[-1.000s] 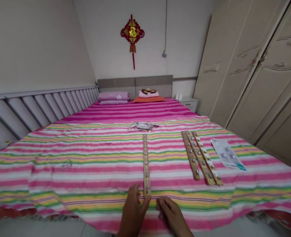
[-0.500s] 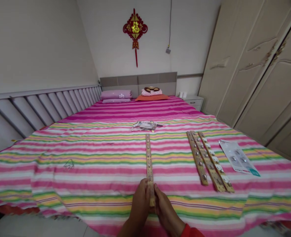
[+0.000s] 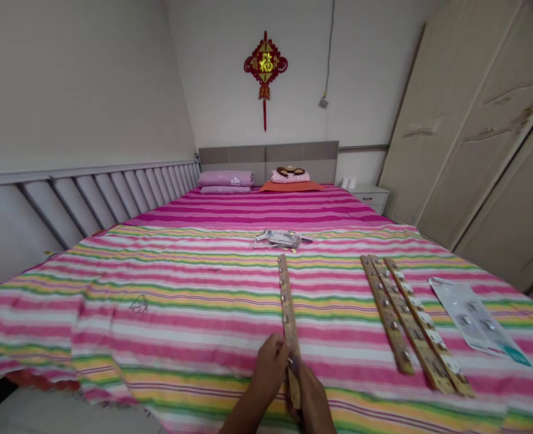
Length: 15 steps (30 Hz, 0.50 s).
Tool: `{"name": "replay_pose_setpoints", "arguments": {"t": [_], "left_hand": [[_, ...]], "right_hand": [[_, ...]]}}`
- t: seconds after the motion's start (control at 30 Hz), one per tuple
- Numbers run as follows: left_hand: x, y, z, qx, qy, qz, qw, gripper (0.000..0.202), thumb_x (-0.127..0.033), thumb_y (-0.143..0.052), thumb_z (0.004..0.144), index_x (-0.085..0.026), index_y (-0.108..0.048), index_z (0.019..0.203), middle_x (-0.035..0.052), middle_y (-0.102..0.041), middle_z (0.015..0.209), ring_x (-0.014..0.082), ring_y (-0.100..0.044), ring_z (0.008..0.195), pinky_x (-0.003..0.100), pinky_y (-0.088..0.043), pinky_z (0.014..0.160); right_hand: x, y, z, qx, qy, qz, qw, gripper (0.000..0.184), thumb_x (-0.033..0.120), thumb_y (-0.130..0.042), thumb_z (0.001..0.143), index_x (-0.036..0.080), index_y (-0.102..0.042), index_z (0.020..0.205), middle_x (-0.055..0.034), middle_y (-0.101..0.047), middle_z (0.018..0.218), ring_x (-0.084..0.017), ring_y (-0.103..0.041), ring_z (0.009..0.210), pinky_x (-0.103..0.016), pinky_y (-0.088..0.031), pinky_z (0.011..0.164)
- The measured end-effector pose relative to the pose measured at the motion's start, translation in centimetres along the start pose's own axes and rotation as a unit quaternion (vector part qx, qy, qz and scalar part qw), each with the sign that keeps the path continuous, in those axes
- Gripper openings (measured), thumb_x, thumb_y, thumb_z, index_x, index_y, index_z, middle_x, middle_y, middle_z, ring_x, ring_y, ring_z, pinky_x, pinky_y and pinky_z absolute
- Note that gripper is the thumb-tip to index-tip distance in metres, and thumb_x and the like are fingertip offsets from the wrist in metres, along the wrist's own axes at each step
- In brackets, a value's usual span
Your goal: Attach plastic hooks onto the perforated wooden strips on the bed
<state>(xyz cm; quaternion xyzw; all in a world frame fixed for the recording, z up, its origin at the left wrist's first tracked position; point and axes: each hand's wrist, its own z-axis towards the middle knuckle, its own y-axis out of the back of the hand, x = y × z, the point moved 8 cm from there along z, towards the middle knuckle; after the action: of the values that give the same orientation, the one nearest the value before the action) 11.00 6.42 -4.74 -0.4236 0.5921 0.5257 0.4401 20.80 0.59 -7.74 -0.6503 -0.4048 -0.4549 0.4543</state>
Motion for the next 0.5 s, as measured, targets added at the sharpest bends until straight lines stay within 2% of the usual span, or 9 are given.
{"name": "replay_pose_setpoints", "arguments": {"t": [0.13,0.27,0.37,0.5], "left_hand": [[-0.3,1.2,0.4,0.002,-0.024,0.036,0.999,0.023,-0.036,-0.044,0.080,-0.021,-0.043,0.063,-0.0032,-0.047,0.061,0.0133,-0.046,0.062,0.026,-0.035,0.061],[-0.3,3.8,1.5,0.021,-0.020,-0.029,0.999,0.024,-0.039,-0.045,0.078,-0.021,-0.041,0.062,-0.0063,-0.039,0.053,0.0106,-0.039,0.052,0.024,-0.032,0.053],[-0.1,7.8,3.5,-0.002,-0.003,-0.069,0.998,0.027,-0.045,-0.049,0.075,-0.020,-0.047,0.066,-0.0077,-0.040,0.050,0.0078,-0.034,0.044,0.022,-0.027,0.046],[-0.4,14.9,7.0,-0.115,-0.044,-0.093,0.988,0.037,-0.054,-0.053,0.072,-0.017,-0.055,0.074,-0.0084,-0.041,0.047,0.0061,-0.033,0.040,0.020,-0.025,0.042]], "right_hand": [[-0.1,-0.2,-0.1,-0.011,-0.007,-0.012,1.000,0.051,0.068,-0.058,0.068,0.019,-0.067,0.081,0.0006,-0.057,0.051,-0.018,-0.055,0.054,-0.024,-0.042,0.046],[-0.5,-1.1,0.7,0.006,-0.030,-0.016,0.999,0.053,0.068,-0.057,0.068,0.019,-0.068,0.086,-0.0013,-0.059,0.052,-0.017,-0.053,0.049,-0.025,-0.040,0.042],[0.3,-2.2,1.6,0.026,-0.029,-0.010,0.999,0.052,0.068,-0.059,0.067,0.019,-0.068,0.082,-0.0010,-0.057,0.049,-0.016,-0.049,0.046,-0.025,-0.038,0.040],[1.4,-4.5,2.5,0.078,-0.049,-0.015,0.996,0.052,0.068,-0.056,0.069,0.019,-0.066,0.080,0.0009,-0.053,0.047,-0.014,-0.046,0.042,-0.023,-0.035,0.037]]}}
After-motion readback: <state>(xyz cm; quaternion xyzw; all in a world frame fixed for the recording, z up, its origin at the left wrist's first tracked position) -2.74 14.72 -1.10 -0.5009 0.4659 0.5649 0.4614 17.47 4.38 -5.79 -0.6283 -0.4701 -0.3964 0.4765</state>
